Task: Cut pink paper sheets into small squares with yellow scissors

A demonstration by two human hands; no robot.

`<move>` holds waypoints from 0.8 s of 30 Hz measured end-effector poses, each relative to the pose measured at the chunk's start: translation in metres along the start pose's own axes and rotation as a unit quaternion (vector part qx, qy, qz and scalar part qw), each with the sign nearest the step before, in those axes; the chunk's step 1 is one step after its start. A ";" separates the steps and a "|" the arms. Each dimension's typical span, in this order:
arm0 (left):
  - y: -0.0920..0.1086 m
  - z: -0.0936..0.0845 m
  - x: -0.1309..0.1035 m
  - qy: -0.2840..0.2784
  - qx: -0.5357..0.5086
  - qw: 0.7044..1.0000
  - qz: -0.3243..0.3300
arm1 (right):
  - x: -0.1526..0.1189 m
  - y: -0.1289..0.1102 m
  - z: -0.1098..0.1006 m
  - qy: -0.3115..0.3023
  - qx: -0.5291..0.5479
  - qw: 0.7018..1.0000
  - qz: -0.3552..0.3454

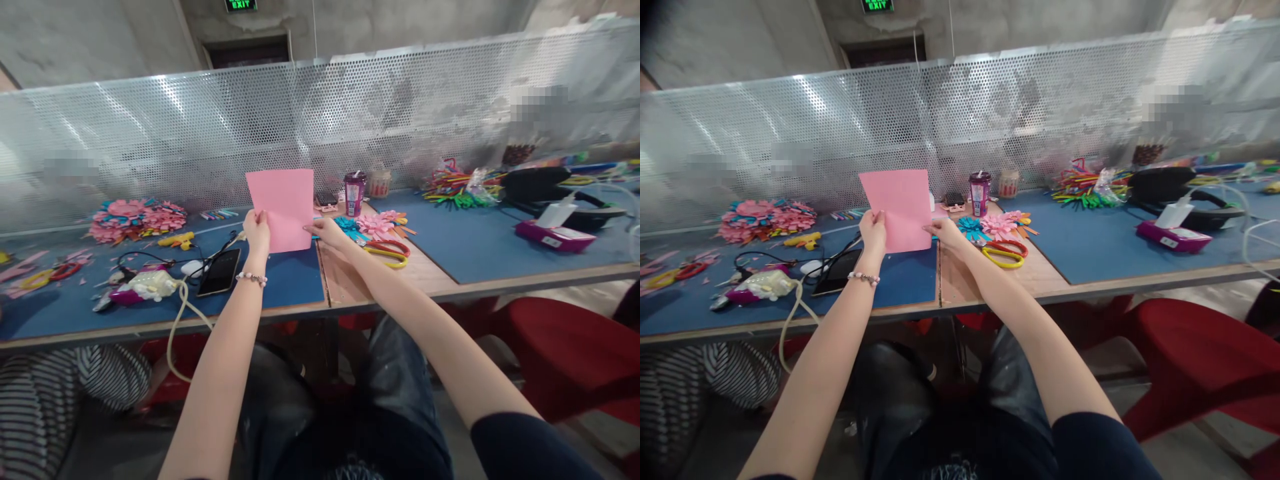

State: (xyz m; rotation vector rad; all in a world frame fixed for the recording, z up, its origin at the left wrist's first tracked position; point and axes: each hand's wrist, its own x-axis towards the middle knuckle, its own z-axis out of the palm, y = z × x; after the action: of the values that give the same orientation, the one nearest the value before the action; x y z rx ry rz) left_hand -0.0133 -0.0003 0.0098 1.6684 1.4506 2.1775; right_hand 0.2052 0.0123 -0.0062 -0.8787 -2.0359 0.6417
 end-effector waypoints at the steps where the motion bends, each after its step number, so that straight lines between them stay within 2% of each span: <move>1: 0.000 0.000 0.000 -0.001 0.000 1.000 -0.001 | 0.000 0.000 0.001 0.001 0.006 1.000 0.001; 11: 0.000 0.000 -0.003 -0.012 -0.003 1.000 0.002 | 0.000 0.000 0.006 -0.023 0.045 0.999 0.005; 18: 0.004 -0.001 -0.002 -0.004 0.003 1.000 0.001 | 0.002 -0.003 0.002 -0.014 0.022 1.000 0.012; 24: 0.005 0.000 -0.003 -0.020 -0.003 1.000 -0.002 | 0.003 0.000 0.000 -0.022 -0.004 1.000 0.018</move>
State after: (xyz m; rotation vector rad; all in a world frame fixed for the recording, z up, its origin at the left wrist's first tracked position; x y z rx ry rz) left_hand -0.0099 -0.0046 0.0112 1.6956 1.4348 2.1323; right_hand 0.2043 0.0146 -0.0046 -0.9158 -2.0669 0.6774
